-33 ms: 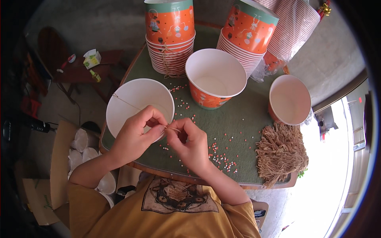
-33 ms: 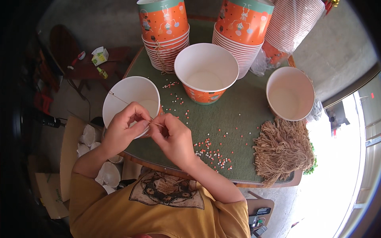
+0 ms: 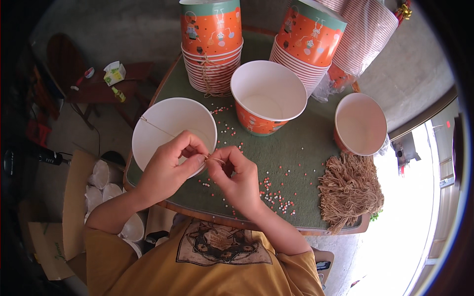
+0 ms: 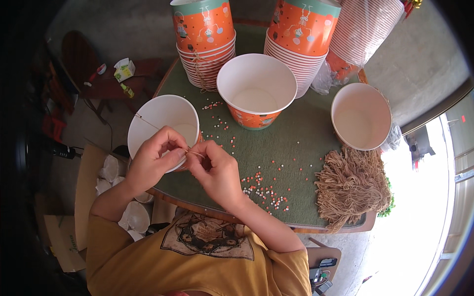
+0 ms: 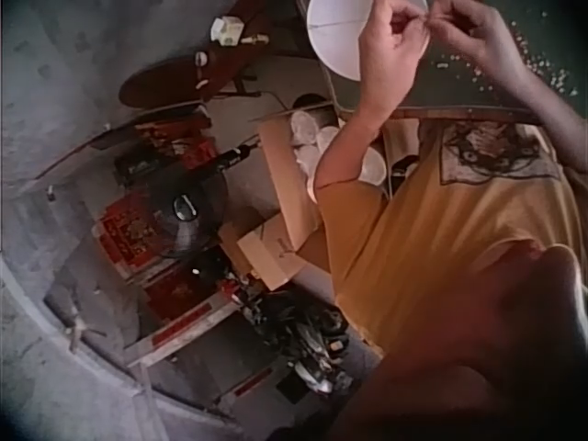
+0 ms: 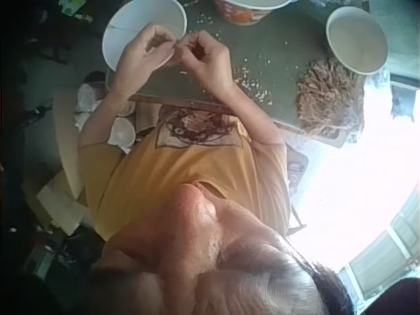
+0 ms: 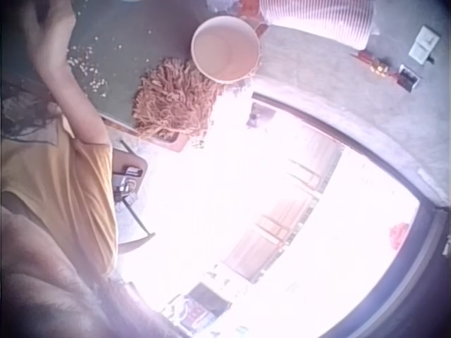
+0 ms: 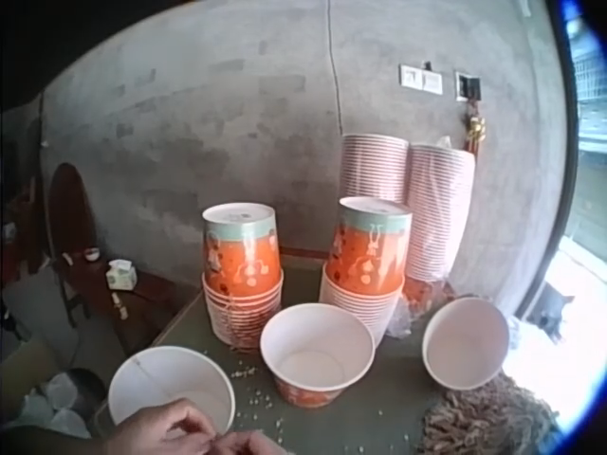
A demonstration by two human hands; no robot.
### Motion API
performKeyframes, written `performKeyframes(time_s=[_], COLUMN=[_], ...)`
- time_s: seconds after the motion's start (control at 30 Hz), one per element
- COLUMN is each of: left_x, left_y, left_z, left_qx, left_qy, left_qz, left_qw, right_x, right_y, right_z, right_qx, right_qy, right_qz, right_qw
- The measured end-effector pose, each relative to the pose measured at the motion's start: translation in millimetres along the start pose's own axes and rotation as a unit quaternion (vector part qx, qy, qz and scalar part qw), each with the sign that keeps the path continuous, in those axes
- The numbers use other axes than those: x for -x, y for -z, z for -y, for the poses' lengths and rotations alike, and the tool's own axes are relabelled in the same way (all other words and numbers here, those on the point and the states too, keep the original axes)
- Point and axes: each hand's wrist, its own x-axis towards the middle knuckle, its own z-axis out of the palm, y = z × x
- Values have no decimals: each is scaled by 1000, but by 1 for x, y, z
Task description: Attaching decorative string handles to festive paper cups by threading them through pre-punched holes.
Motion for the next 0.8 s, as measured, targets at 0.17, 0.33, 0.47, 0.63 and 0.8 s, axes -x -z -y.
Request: performKeyframes(time_s=[0.17, 0.33, 0.47, 0.63, 0.8], left_x=[0, 7, 9, 5, 5], left_y=[4, 1, 0, 0, 0], left_z=[2, -6, -9, -5, -8], left_qx=[-42, -128, -133, -61, -137], left_qy=[-10, -43, -55, 8, -36], left_qz=[-13, -2, -5, 18, 4], left_qw=[999, 991, 989, 998, 990], right_x=[-1, -1, -1, 0, 0], right_y=[4, 3, 1, -1, 1], right_z=[-4, -4, -5, -7, 5], right_qx=[-79, -57, -123, -152, -45], right_qy=[-51, -41, -64, -66, -33], right_qz=[18, 19, 21, 17, 22], right_qw=[995, 997, 990, 986, 998])
